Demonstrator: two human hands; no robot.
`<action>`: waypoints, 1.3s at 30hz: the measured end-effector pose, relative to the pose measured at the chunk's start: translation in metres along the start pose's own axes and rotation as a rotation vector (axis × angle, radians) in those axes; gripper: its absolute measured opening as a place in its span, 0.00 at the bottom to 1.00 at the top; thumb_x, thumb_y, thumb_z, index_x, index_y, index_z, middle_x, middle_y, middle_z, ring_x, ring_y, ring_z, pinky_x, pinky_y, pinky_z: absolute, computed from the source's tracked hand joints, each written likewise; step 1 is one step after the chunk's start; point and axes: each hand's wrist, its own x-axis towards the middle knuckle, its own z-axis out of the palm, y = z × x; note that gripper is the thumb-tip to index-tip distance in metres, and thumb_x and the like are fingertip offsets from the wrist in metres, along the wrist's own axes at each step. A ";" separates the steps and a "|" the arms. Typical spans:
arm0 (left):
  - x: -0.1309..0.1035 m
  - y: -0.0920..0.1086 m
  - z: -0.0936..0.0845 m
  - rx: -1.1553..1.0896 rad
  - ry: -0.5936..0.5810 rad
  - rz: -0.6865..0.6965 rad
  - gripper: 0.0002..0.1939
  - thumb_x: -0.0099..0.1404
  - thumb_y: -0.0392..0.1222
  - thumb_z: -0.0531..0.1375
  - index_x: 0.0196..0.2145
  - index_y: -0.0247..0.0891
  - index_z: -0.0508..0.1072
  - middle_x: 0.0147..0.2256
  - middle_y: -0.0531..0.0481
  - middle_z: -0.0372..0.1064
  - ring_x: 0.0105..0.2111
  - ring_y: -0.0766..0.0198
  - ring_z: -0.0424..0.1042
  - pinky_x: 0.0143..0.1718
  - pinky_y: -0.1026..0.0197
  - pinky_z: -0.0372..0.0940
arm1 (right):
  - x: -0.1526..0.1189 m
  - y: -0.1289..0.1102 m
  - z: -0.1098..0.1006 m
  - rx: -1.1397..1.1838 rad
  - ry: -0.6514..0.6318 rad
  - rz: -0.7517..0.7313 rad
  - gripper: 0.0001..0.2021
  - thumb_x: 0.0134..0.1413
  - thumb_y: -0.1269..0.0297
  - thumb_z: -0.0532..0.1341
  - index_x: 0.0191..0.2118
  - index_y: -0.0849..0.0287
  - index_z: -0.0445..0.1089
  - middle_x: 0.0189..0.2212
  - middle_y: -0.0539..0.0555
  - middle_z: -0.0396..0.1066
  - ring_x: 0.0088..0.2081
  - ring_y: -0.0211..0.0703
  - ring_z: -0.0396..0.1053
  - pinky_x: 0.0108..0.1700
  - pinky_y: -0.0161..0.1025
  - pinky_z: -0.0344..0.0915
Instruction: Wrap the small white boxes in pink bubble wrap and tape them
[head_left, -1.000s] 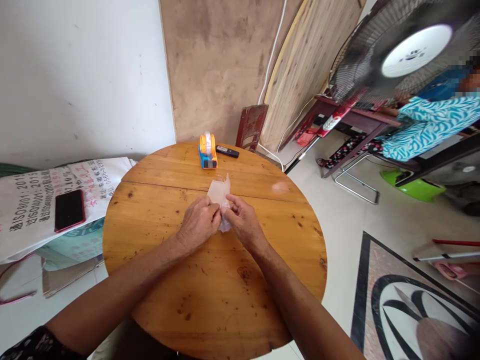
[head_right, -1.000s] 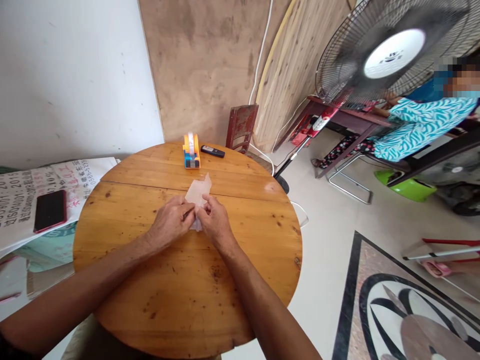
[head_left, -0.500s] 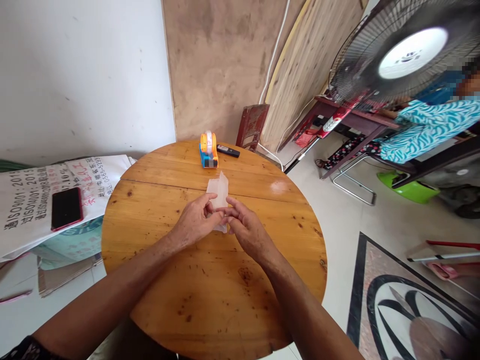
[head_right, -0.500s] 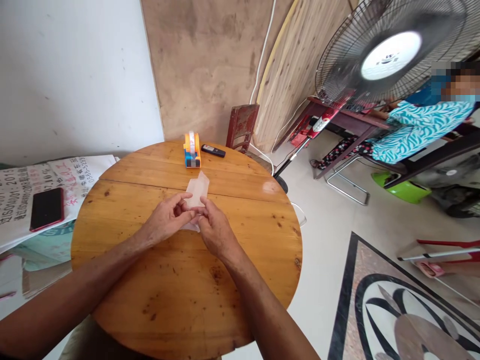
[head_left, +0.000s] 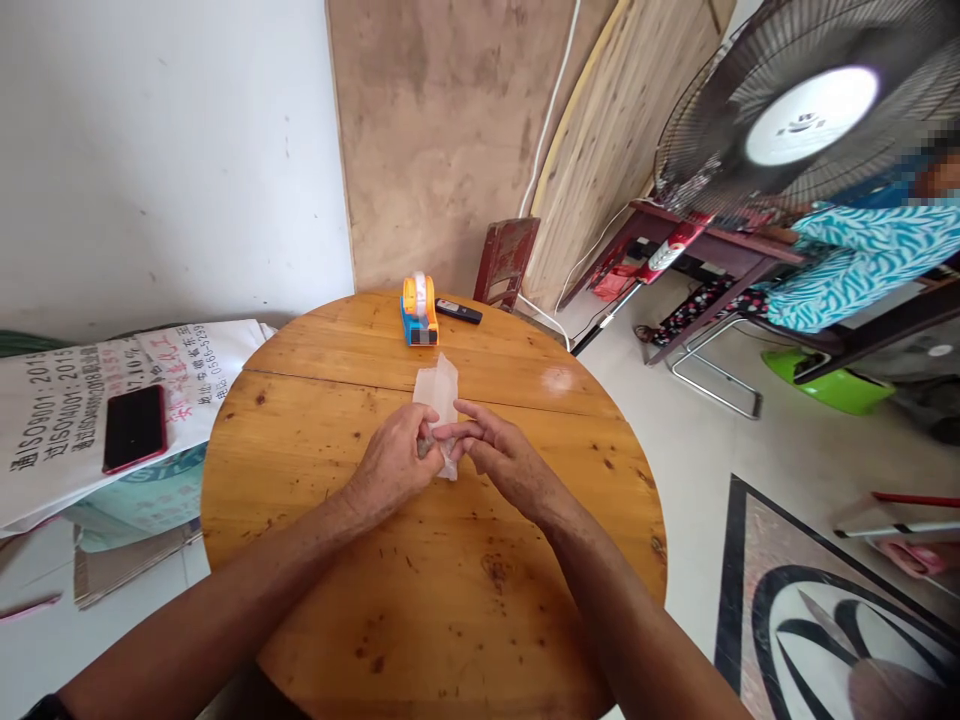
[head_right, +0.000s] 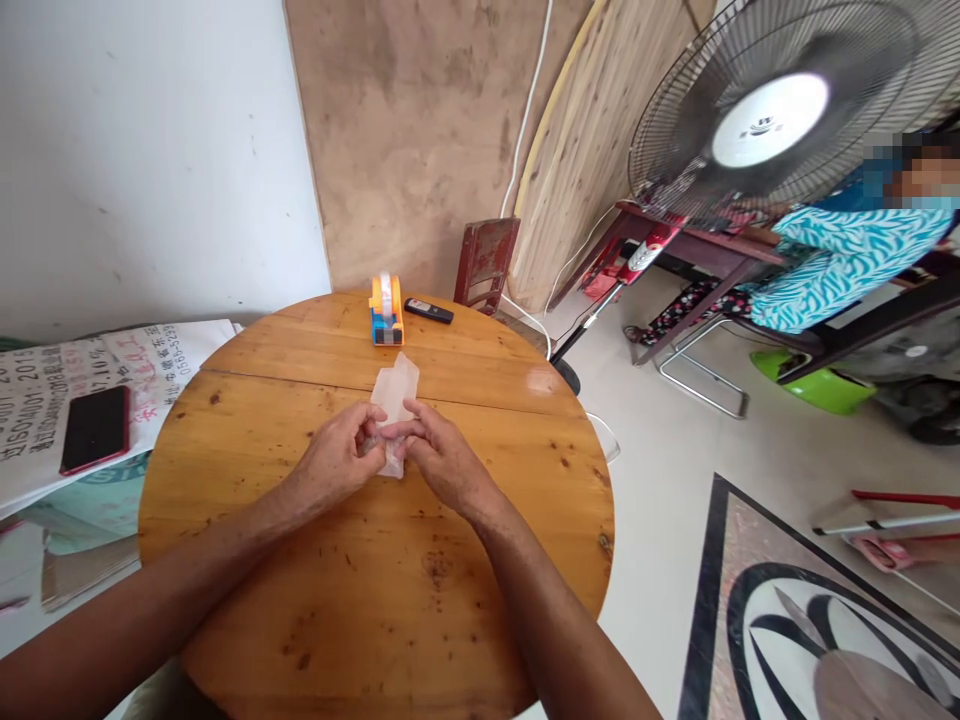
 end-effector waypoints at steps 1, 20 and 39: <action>0.000 0.001 0.000 0.022 -0.001 0.011 0.09 0.55 0.32 0.57 0.36 0.37 0.70 0.30 0.53 0.65 0.30 0.64 0.65 0.32 0.62 0.60 | 0.002 0.002 -0.002 0.013 0.007 -0.003 0.26 0.53 0.67 0.56 0.60 0.62 0.59 0.42 0.59 0.77 0.33 0.41 0.70 0.40 0.42 0.67; 0.001 0.006 -0.003 0.126 -0.047 0.037 0.13 0.55 0.31 0.57 0.39 0.36 0.74 0.32 0.49 0.67 0.31 0.61 0.66 0.38 0.58 0.64 | 0.094 -0.032 -0.041 -1.301 -0.275 -0.433 0.11 0.48 0.81 0.60 0.30 0.59 0.75 0.64 0.59 0.59 0.66 0.61 0.53 0.62 0.59 0.55; 0.000 0.005 -0.001 0.131 -0.049 0.073 0.12 0.56 0.32 0.56 0.39 0.35 0.73 0.40 0.44 0.65 0.34 0.60 0.69 0.35 0.58 0.67 | 0.116 0.024 -0.032 -0.982 -0.045 -0.391 0.31 0.46 0.70 0.65 0.59 0.58 0.62 0.65 0.65 0.55 0.64 0.59 0.55 0.61 0.58 0.56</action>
